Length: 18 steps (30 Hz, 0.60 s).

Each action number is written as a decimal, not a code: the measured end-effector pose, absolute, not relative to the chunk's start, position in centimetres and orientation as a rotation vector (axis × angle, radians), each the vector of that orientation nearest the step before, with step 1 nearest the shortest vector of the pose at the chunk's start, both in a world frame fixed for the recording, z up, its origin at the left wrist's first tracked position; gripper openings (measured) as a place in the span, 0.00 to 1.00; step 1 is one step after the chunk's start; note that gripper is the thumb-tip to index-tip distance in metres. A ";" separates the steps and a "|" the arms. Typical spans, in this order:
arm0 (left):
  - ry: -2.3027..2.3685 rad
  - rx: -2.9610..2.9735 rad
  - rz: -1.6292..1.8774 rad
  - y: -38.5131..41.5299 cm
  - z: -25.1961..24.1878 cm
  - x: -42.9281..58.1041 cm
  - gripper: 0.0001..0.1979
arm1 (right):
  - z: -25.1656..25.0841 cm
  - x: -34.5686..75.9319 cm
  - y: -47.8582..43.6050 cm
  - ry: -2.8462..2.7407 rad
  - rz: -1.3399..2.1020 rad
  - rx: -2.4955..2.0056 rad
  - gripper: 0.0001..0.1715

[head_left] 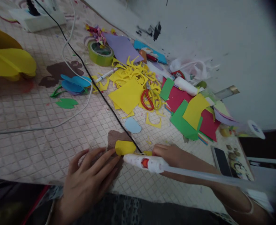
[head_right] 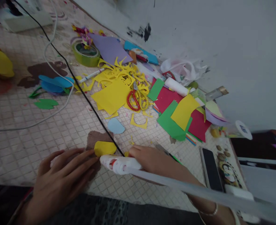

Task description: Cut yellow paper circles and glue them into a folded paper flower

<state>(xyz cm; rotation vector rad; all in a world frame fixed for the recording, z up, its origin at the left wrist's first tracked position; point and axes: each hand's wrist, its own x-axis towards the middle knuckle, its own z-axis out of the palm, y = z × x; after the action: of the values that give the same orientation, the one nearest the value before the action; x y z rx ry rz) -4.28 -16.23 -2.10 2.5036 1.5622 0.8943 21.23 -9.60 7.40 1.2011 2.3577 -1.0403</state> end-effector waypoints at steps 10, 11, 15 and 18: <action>1.586 2.452 0.991 -16.3 -2.5 -3.9 0.11 | 7.7 21.7 -9.7 2.323 -0.982 1.323 0.13; 1.587 2.451 0.992 -16.3 -2.5 -3.9 0.11 | 7.8 21.8 -9.7 2.320 -0.986 1.330 0.13; 1.594 2.438 0.988 -16.3 -2.4 -3.9 0.11 | 7.8 22.4 -9.8 2.326 -1.057 1.389 0.11; 1.597 2.432 0.997 -16.3 -2.4 -3.8 0.10 | 7.7 22.4 -10.0 2.372 -1.094 1.284 0.11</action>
<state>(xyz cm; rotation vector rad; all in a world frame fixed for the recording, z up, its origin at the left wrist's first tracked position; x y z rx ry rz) -3.84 -16.29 -2.36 2.4317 1.5967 0.9967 22.43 -10.03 7.65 1.2844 2.3724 -1.0942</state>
